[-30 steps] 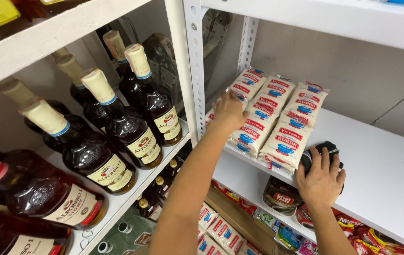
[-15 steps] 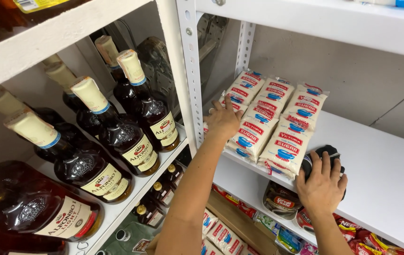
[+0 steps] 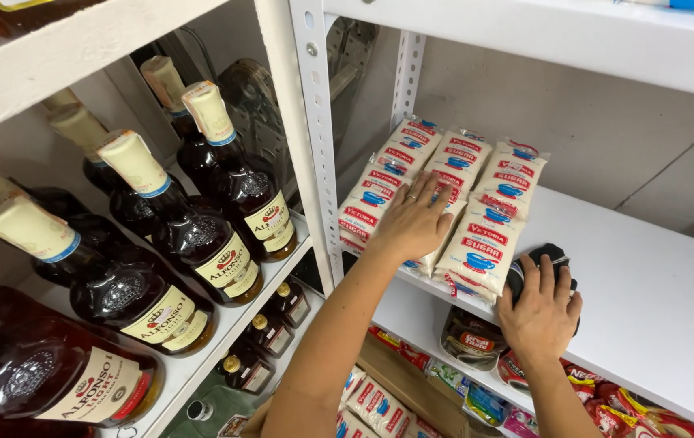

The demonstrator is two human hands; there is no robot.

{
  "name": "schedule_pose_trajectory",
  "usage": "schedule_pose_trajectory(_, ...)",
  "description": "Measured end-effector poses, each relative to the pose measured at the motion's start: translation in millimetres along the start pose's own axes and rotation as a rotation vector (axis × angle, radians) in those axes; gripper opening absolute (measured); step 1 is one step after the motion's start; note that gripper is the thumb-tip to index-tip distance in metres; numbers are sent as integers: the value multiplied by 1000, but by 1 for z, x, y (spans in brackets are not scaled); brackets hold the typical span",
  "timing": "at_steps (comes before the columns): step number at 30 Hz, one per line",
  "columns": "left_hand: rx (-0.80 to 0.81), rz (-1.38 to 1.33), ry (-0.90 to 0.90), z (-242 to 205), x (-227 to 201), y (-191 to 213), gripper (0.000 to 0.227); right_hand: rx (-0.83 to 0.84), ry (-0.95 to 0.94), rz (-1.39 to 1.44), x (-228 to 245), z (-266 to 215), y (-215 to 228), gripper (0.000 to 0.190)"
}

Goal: The person takes packages of sugar from a cardboard box and places them on a white shelf. The person uses a handheld scanner to scan each package before arranging it on the shelf. The task is performed repeatedly throughout the video.

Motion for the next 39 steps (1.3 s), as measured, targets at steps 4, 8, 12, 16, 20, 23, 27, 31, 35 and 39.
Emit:
schedule_pose_trajectory(4, -48, 3, 44, -3, -5, -9, 64, -4, 0, -11, -1, 0, -1, 65)
schedule_pose_trajectory(8, -59, 41, 29, -10, -5, -7, 65, -2, -5, -8, 3, -4, 5, 65)
schedule_pose_trajectory(12, -76, 55, -44, -7, 2, 2, 63, 11, -22, -43, 2, 3, 0, 66)
schedule_pose_trajectory(16, -7, 31, -50, -9, 0, 2, 62, 21, -26, -26, 6, 3, 6, 64)
schedule_pose_trajectory(20, -24, 57, -39, -10, -1, 4, 63, 60, -31, -63, 8, 5, 10, 65)
schedule_pose_trajectory(23, -32, 50, -26, -10, -2, 2, 63, 84, -20, -45, 8, 6, 11, 64)
schedule_pose_trajectory(27, -13, 59, 17, -29, -28, 38, 60, 109, -15, 20, 0, 6, 8, 57)
schedule_pose_trajectory(31, -166, 175, 25, -62, -52, 27, 65, 134, 57, 86, -9, -3, 16, 59)
schedule_pose_trajectory(35, -647, -147, 49, -144, -78, -37, 61, 106, 118, 114, -3, -39, 39, 57)
schedule_pose_trajectory(39, -654, -401, 230, -227, -101, -138, 61, 28, 226, 29, 17, -93, 58, 60)
Point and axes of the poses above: each hand's wrist, its own z-axis towards the middle knuckle, its own y-axis out of the back of the hand, x = y × z, the point moved 1 cm from there along z, towards the middle knuckle, and after that the axes turned 1 degree about -y, right-handed, at the moved point
